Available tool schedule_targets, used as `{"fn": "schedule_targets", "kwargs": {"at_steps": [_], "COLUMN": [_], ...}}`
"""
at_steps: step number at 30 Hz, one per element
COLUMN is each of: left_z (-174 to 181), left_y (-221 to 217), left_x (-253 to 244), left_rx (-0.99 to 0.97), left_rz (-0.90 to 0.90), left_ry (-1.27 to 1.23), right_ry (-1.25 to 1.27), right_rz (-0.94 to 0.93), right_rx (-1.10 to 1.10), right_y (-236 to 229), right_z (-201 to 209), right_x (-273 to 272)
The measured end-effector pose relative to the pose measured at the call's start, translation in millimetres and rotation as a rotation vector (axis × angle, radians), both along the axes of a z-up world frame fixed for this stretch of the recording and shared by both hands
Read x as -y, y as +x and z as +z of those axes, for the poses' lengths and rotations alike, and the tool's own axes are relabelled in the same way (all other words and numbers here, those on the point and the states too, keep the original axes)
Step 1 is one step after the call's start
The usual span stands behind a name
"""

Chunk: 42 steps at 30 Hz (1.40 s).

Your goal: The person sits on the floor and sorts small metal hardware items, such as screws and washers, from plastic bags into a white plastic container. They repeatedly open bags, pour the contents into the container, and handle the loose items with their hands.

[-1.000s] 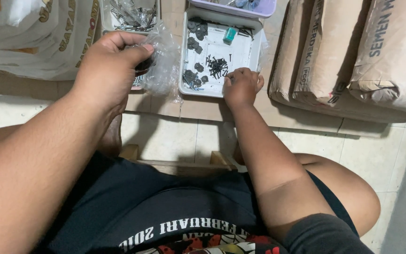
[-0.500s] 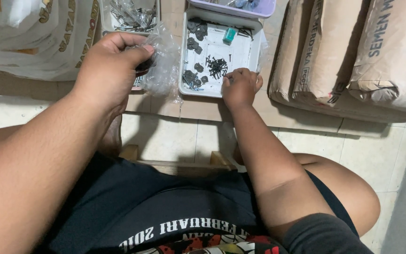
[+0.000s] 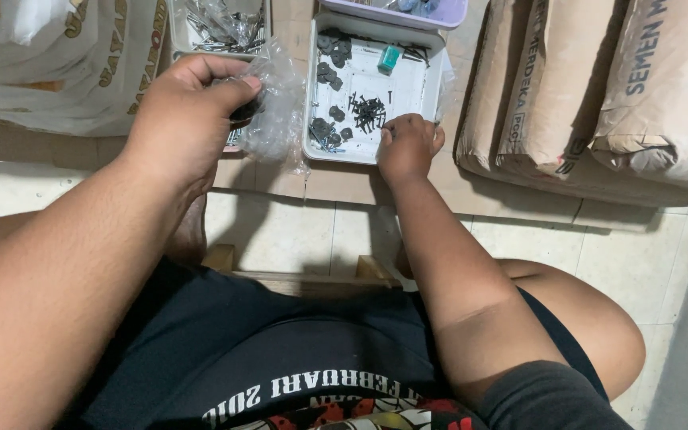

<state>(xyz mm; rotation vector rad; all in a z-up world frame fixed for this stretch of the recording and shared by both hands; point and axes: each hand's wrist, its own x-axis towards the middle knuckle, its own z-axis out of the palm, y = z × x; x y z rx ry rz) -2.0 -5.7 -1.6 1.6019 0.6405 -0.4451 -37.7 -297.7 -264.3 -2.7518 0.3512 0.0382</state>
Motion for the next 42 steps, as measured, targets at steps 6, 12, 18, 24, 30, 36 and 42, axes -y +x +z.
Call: {"fn": "schedule_targets", "kwargs": {"at_steps": [6, 12, 18, 24, 30, 36, 42], "left_z": [6, -6, 2, 8, 11, 8, -10], "left_y": [0, 1, 1, 1, 0, 4, 14], "left_x": [1, -1, 2, 3, 7, 17, 47], "left_rx": [-0.026, 0.002, -0.028, -0.035, -0.071, -0.118, -0.055], "left_rz": [-0.004, 0.015, 0.003, -0.002, 0.000, -0.174, -0.174], "left_ry": [0.016, -0.032, -0.013, -0.016, -0.010, 0.060, -0.133], "right_ry": [-0.010, -0.047, -0.054, -0.045, -0.091, 0.127, 1.012], "right_rz": [0.015, 0.018, 0.008, -0.050, -0.037, -0.037, 0.234], "right_rx": [0.030, 0.005, 0.042, -0.032, -0.017, 0.398, 0.105], "right_y": [-1, 0, 0, 1, 0, 21, 52], "right_z": [-4, -5, -14, 2, -5, 51, 192], "right_x": [1, 1, 3, -1, 5, -3, -15]}}
